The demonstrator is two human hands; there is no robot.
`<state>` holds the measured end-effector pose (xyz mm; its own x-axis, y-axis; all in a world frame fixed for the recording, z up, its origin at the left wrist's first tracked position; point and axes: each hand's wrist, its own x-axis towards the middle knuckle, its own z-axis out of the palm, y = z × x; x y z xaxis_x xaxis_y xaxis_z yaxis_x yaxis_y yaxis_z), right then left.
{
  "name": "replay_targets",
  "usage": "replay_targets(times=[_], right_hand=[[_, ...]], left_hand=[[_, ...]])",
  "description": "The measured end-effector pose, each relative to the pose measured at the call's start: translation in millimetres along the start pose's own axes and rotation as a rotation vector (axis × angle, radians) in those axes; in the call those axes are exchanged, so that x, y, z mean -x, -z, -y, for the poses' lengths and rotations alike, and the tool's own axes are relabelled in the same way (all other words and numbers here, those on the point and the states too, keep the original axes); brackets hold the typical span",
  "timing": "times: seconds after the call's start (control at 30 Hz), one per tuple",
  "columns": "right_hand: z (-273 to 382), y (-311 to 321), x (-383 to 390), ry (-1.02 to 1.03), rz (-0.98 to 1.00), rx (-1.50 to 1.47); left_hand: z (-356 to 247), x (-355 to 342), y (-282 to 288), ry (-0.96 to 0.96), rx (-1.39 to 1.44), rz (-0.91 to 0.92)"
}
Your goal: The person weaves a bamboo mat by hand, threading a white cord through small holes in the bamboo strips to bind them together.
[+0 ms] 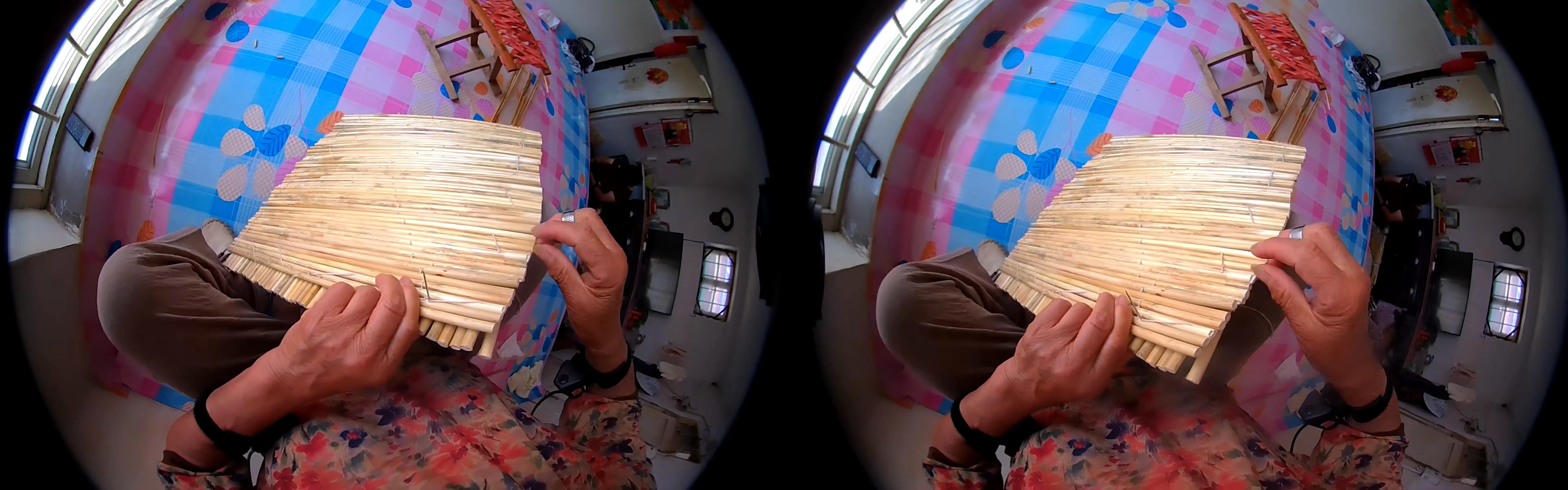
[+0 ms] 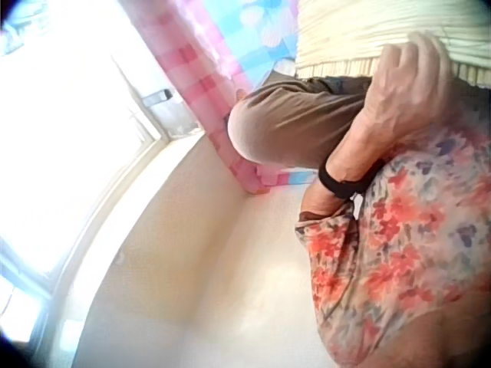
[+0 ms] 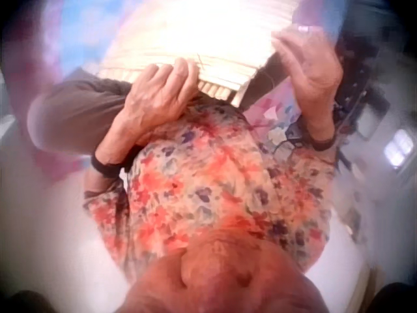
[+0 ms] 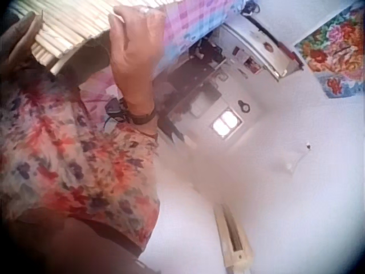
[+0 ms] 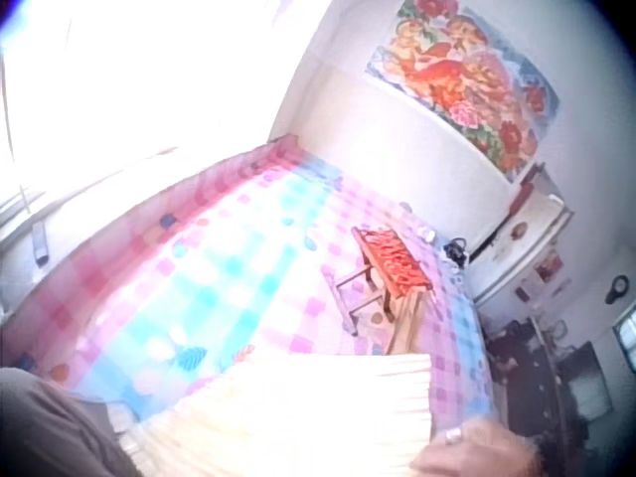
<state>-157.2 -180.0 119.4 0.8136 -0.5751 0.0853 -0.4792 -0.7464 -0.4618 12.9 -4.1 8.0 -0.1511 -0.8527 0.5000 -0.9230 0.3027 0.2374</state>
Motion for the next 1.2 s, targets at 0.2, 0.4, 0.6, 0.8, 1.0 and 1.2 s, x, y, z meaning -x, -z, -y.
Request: replay_targets(times=[0.2, 0.4, 0.6, 0.8, 1.0, 1.2], right_hand=[[12, -26, -22, 0.180, 0.558, -0.263], [19, -45, -24, 0.180, 0.693, -0.357], [29, -47, -25, 0.252, 0.728, -0.180], [32, -51, -25, 0.203, 0.766, -0.114], [33, -53, -32, 0.017, 0.826, -0.310], [32, -51, -37, 0.001, 0.857, -0.338]], left_hand=[[-3, 15, 6, -0.002, 0.000, 0.061], [-1, 19, 8, -0.012, 0.041, 0.085], [6, 19, 4, -0.058, 0.092, 0.048], [8, 21, 1, -0.095, 0.096, 0.020], [9, 24, -1, -0.046, 0.146, -0.044], [13, 21, -1, -0.028, 0.165, -0.071]])
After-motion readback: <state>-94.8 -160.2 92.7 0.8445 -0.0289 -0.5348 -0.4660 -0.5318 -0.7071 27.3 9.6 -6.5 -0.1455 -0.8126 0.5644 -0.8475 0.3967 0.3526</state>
